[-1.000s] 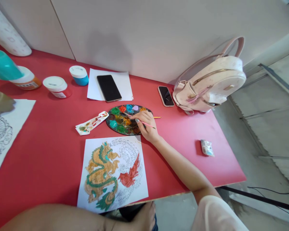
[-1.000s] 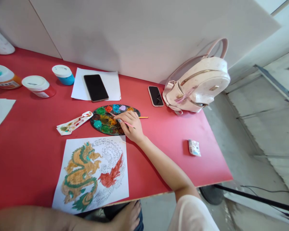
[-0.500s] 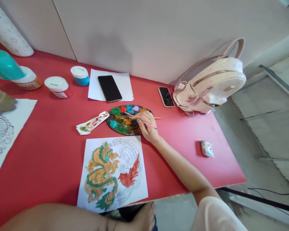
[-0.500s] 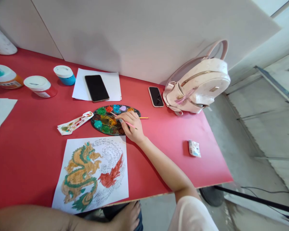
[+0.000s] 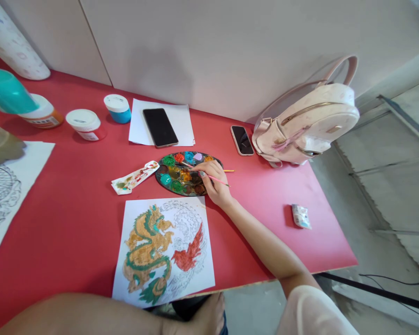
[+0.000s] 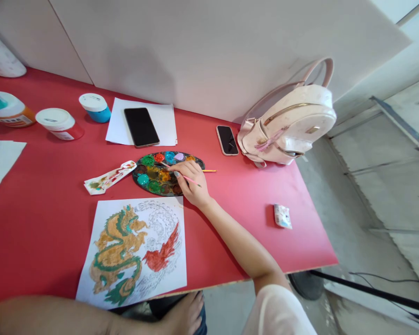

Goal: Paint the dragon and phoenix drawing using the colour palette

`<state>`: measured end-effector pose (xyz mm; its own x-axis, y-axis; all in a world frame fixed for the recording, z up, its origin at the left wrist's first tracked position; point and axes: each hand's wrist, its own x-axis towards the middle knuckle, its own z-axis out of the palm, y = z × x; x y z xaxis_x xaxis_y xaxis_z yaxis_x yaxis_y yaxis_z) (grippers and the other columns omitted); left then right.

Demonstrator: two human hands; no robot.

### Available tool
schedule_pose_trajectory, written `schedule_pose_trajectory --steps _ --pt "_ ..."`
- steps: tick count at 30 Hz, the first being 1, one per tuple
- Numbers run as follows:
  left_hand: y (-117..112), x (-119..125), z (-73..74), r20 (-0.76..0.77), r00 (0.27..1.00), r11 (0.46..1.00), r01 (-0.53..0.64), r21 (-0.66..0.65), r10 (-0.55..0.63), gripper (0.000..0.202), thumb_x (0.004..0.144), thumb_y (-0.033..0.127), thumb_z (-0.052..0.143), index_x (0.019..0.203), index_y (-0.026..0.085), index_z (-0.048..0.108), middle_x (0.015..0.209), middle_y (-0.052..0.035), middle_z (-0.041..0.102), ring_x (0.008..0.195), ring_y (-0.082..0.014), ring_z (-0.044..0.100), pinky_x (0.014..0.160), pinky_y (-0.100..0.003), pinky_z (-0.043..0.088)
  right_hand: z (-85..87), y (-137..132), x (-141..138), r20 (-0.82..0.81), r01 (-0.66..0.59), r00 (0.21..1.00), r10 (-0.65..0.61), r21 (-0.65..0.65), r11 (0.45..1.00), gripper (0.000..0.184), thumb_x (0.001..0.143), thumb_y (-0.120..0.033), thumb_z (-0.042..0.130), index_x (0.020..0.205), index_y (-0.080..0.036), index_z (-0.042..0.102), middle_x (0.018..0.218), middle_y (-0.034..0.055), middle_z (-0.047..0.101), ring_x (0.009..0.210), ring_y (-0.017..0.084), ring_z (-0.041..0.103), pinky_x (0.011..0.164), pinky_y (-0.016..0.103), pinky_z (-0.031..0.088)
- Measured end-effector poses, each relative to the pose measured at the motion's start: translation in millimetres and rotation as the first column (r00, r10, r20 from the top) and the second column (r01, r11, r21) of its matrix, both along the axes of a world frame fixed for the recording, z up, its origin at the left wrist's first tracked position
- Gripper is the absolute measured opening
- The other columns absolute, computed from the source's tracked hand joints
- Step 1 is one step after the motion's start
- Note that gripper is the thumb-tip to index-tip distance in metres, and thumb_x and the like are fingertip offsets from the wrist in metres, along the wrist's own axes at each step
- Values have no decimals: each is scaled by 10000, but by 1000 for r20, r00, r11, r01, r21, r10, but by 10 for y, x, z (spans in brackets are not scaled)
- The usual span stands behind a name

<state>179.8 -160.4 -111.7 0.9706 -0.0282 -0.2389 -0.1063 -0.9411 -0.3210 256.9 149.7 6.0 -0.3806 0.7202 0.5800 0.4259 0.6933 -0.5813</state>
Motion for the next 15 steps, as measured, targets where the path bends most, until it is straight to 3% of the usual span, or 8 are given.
schedule_pose_trajectory --steps 3,5,7,9,11,15 --pt "-42 8 -102 263 948 971 -127 -200 179 198 834 402 639 881 381 830 1090 -29 814 1032 -280 752 832 -524 614 5 3 -10 16 11 1000 -11 -5 1000 317 1099 -297 392 1134 -254 704 1050 81 743 993 254 645 922 436 484" --pt "-15 8 -51 206 968 977 -102 -189 141 228 848 376 609 894 362 832 1108 -43 809 1060 -291 747 825 -536 612 11 1 -16 27 22 999 -22 -12 1000 309 1096 -299 396 1143 -253 698 1046 82 743 984 257 644 914 435 486" --pt "45 -1 77 26 999 993 22 -116 -19 340 883 324 502 891 263 836 1167 -125 792 1113 -331 734 771 -528 599 15 -2 -18 32 32 999 -32 -13 999 305 1095 -298 400 1145 -251 697 1038 82 743 976 256 646 906 430 489" --pt "107 -10 208 -70 997 999 28 -46 -31 487 930 236 345 1036 274 819 1330 -95 733 1184 -326 712 761 -518 598 15 -2 -18 37 45 998 -45 -10 999 299 1094 -298 403 1137 -252 696 1029 82 743 974 254 650 900 423 493" --pt "146 -14 283 -56 998 998 22 -66 -25 491 935 224 343 1071 296 809 1350 -64 724 1158 -314 728 742 -501 604 9 0 -15 43 41 998 -41 -7 999 289 1093 -294 409 1120 -252 694 1035 82 743 980 252 653 905 422 495" --pt "164 -7 290 97 993 987 -48 -153 63 269 870 279 571 932 310 831 1179 -56 797 1048 -290 767 755 -497 628 -1 6 -5 10 37 999 -37 12 999 271 1085 -287 435 1040 -249 699 997 73 750 944 246 648 895 420 491"
